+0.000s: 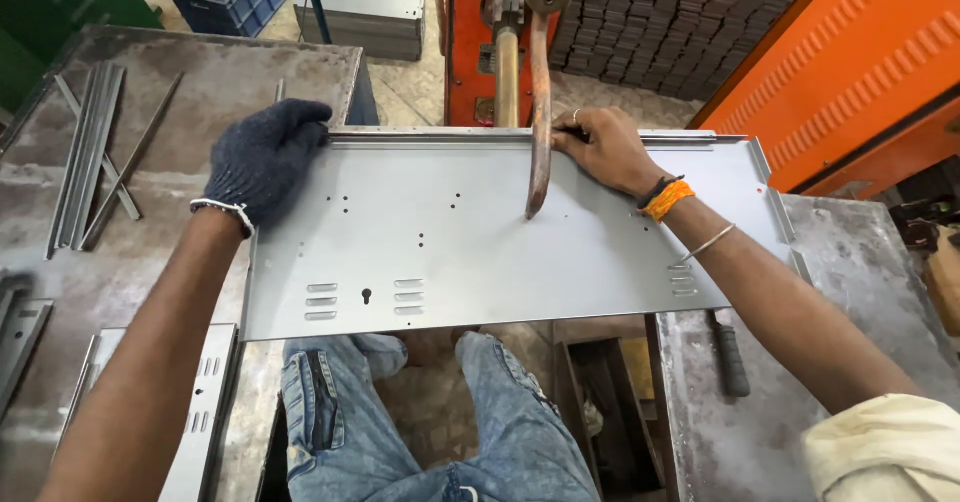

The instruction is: The worker is using a stationary spot-welding machine to attach metal rods or strips onto pre-formed metal panels.

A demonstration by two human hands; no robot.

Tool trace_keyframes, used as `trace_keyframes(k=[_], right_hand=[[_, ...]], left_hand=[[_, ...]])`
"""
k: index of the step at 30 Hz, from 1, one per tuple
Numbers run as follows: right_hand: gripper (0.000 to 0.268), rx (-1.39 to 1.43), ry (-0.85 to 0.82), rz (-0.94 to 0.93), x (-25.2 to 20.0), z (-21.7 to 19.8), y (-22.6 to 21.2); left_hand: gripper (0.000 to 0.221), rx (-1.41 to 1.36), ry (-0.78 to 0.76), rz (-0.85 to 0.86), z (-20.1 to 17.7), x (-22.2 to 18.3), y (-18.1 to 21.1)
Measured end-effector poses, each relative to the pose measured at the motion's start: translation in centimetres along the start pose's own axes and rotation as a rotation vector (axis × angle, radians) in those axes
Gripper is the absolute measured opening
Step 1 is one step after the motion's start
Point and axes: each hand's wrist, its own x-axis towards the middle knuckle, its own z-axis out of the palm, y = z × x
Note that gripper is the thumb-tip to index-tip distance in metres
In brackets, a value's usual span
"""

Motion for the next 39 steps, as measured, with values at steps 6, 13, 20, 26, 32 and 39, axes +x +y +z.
trace_keyframes(k=[6, 13, 20, 26, 32, 39], right_hand=[[0.026, -0.061, -0.006, 0.023, 0.2, 0.5, 1.0], [0.029, -0.014, -0.027, -0.02, -0.2, -0.9, -0.5], [0.034, -0.103, -0.19, -0.062, -1.7, -4.2, 2.7], [0.035, -0.207, -0.244, 0.065, -2.9, -5.7, 3.6], [0.033, -0.266, -0.147, 0.092, -3.9, -5.8, 3.1], [0.026, -0.161, -0.095, 0.01, -8.9, -6.0, -1.8]], left_hand=[[0.03, 0.431, -0.061, 0.154, 0.0, 1.3, 2.6], [0.023, 0.421, -0.23, 0.09, 2.2, 2.8, 1.6], [0.016, 0.426, -0.202, 0.138, 3.2, 3.1, -0.8], [0.018, 0.477, -0.193, 0.197, 3.6, 3.4, -1.4], [0.02, 0.492, -0.246, 0.149, 2.7, 2.5, 0.2], [0.021, 0.519, -0.355, 0.036, 0.6, -3.1, 3.0]])
